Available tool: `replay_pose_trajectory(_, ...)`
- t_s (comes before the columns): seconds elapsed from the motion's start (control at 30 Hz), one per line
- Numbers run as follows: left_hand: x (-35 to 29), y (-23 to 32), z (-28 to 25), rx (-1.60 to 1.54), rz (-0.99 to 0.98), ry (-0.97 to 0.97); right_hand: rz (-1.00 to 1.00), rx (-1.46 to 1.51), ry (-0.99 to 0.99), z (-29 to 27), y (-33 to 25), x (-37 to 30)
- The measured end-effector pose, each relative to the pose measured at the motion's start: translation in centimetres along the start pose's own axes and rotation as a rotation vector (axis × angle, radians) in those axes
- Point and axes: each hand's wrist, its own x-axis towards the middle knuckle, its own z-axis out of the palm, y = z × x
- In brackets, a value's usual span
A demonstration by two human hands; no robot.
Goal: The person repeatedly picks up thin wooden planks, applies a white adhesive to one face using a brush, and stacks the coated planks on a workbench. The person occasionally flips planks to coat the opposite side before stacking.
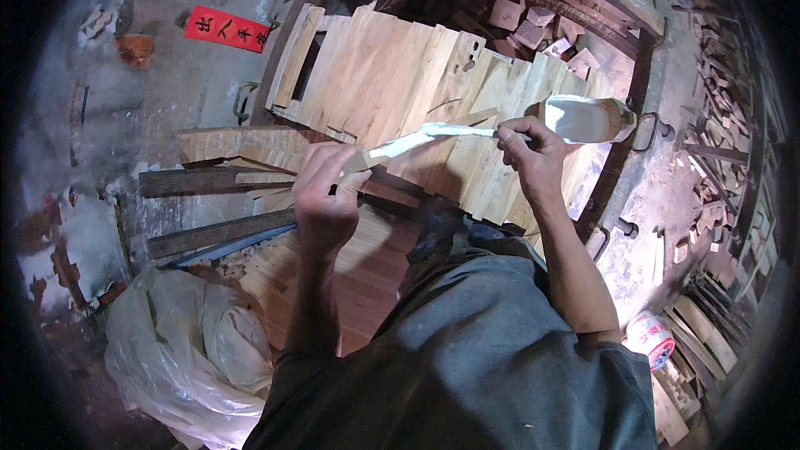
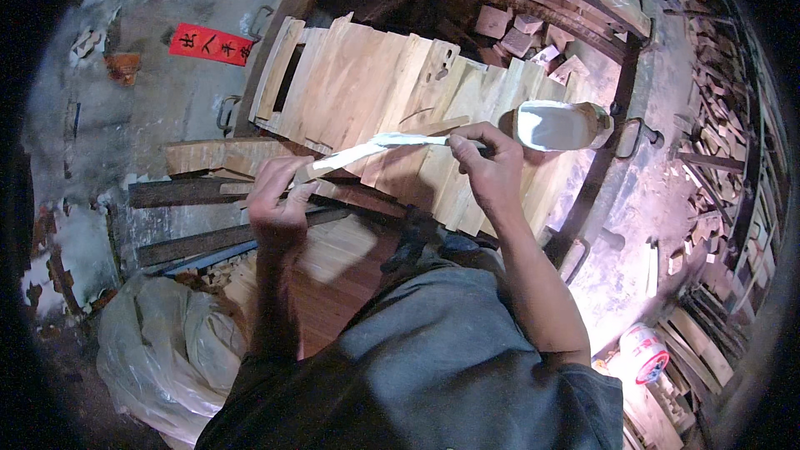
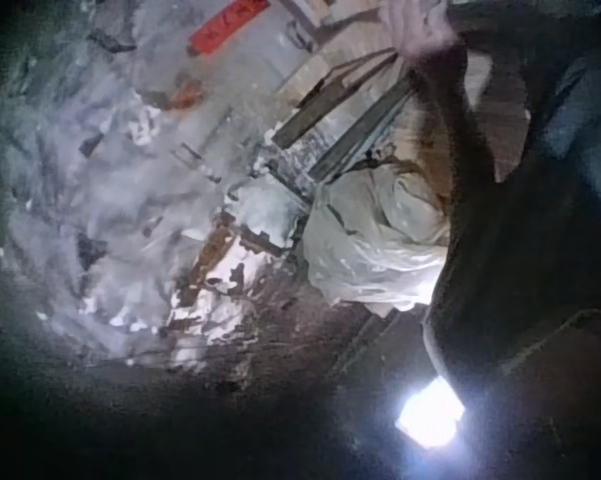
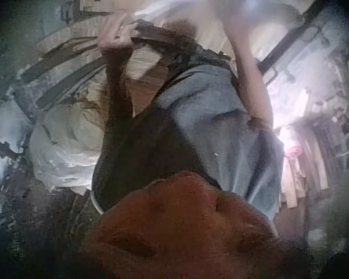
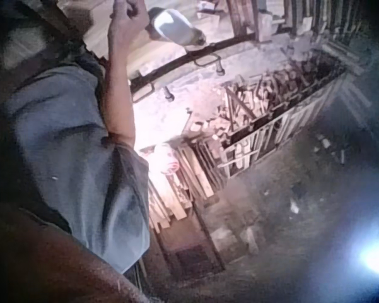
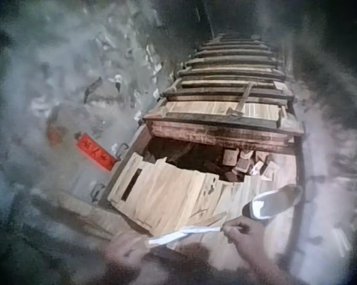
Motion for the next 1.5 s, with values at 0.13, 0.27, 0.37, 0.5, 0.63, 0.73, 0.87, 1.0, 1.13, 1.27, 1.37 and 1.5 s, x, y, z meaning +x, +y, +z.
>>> replay_pose_trajectory(0.13,0.1,-0.1,0.0,0.028,-0.069,0.001,0.043,-0.047,0.072,-1.2,2.7,1.9)
replay_pose_trajectory(0.27,-0.1,-0.7,-0.2,0.034,-0.165,-0.029,0.053,-0.094,0.144,-2.7,6.5,3.7)
replay_pose_trajectory(0.37,-0.1,-0.9,-0.2,0.092,-0.171,-0.017,0.074,-0.108,0.190,-3.6,8.2,4.4)
replay_pose_trajectory(0.5,0.1,-1.4,-0.1,0.073,-0.219,-0.032,0.073,-0.185,0.300,-4.9,12.6,5.9)
replay_pose_trajectory(0.63,-0.3,-2.3,-0.1,0.076,-0.219,-0.035,-0.048,-0.399,0.417,-4.7,12.9,6.4)
replay_pose_trajectory(0.73,-0.2,-2.2,-0.1,0.076,-0.215,-0.035,-0.118,-0.446,0.435,-4.5,12.9,6.4)
replay_pose_trajectory(0.87,-0.2,-1.9,-0.1,0.051,-0.217,-0.048,-0.104,-0.566,0.423,-3.6,11.4,5.6)
replay_pose_trajectory(1.0,-0.5,-1.2,-0.1,0.055,-0.216,-0.038,-0.157,-0.532,0.265,-0.7,4.8,1.4)
replay_pose_trajectory(1.13,-0.4,-0.9,0.0,0.019,-0.182,-0.013,-0.256,-0.429,0.097,2.6,-1.2,-3.1)
replay_pose_trajectory(1.27,-0.5,-0.5,0.1,0.005,-0.168,0.000,-0.577,-0.338,-0.078,5.0,-6.5,-5.6)
replay_pose_trajectory(1.37,-0.4,-0.9,0.3,-0.005,-0.090,-0.004,-0.620,-0.211,-0.182,6.0,-7.9,-6.6)
replay_pose_trajectory(1.5,-1.2,-0.6,0.4,-0.028,-0.059,0.014,-0.485,-0.024,-0.276,5.5,-8.3,-7.3)
